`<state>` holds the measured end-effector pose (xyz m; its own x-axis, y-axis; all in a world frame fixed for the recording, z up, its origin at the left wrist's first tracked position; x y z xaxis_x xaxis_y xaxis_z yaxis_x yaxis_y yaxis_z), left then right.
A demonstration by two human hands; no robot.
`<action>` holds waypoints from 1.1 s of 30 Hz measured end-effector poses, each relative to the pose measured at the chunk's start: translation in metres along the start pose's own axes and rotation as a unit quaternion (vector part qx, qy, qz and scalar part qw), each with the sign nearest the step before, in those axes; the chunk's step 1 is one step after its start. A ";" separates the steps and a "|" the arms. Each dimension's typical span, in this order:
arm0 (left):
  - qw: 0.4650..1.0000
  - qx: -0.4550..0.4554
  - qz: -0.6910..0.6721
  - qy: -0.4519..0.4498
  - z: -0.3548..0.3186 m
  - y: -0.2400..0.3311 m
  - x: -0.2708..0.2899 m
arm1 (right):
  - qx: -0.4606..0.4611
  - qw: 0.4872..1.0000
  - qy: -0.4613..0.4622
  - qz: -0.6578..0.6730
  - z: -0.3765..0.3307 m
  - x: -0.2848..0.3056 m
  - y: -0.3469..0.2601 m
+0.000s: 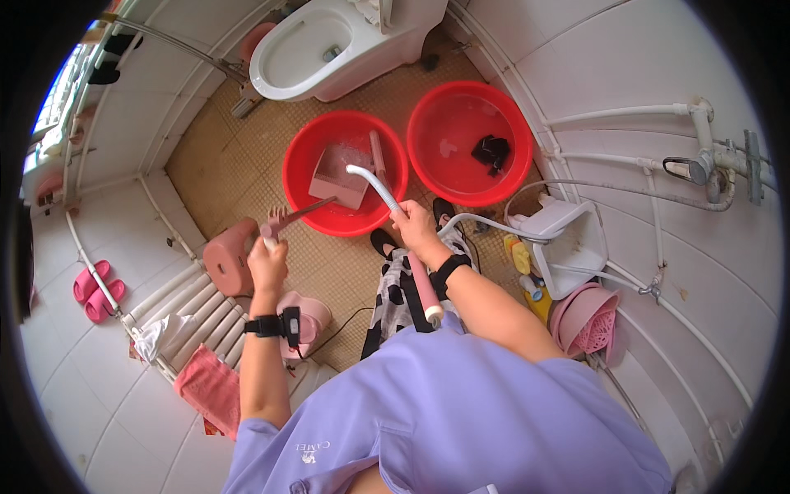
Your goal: Clean bathroom equipment and buckets using water and a cleaning tool.
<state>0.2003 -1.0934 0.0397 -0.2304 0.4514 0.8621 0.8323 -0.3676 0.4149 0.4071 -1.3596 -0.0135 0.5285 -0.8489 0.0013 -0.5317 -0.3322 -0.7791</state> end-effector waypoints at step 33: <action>0.827 -0.401 0.359 -0.160 -0.133 0.189 0.086 | -0.016 0.997 -0.044 0.063 0.010 0.022 0.005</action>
<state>0.2704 -1.2324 0.2313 0.4311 0.0274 0.9019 0.0650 -0.9979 -0.0008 0.4232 -1.3760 -0.0237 0.5113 -0.8458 -0.1520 -0.6174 -0.2385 -0.7497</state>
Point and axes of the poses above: each hand's wrist, its own z-axis towards the middle knuckle, its own x-axis out of the back of the hand, y = z × x, the point moved 4 cm from there along z, towards the middle knuckle, and after that the axes turned 12 degrees about z, right-handed, at the moved point
